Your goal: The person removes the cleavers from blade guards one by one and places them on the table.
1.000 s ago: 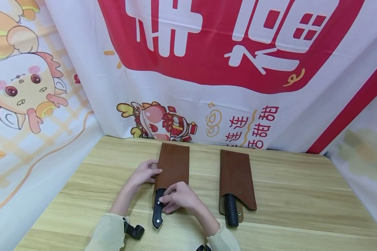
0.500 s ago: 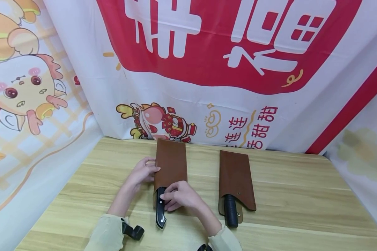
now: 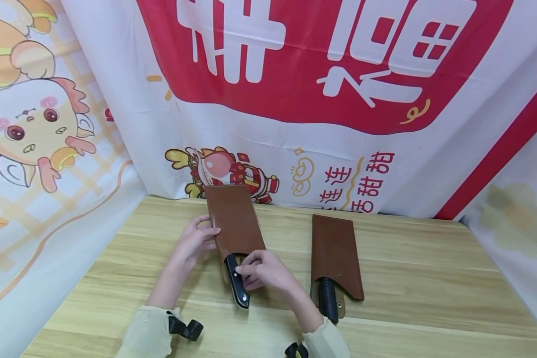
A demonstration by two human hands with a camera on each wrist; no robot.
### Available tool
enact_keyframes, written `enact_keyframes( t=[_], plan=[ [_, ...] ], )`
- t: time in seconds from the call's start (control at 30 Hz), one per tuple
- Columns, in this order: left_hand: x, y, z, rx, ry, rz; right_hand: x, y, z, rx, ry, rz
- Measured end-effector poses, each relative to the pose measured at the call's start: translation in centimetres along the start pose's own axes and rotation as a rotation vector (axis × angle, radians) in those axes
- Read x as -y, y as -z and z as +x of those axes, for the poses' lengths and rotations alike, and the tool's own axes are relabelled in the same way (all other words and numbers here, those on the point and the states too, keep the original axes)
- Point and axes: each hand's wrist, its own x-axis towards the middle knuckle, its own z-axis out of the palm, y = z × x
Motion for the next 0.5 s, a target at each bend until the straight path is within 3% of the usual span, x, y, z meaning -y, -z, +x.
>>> enact_keyframes(
  t=[0.17,0.4,0.5],
  plan=[
    [-0.7,0.1,-0.3,-0.028,-0.004,-0.086,0.5,0.6,-0.4,-0.006,-0.011,-0.042],
    [-1.3,-0.1,-0.5,-0.049,-0.044,-0.181,1.2,1.3,-0.9,0.111,-0.026,0.032],
    [-1.5,-0.2,-0.5,-0.046,-0.055,-0.205,1.4,1.8,-1.1,0.114,-0.016,0.040]
  ],
)
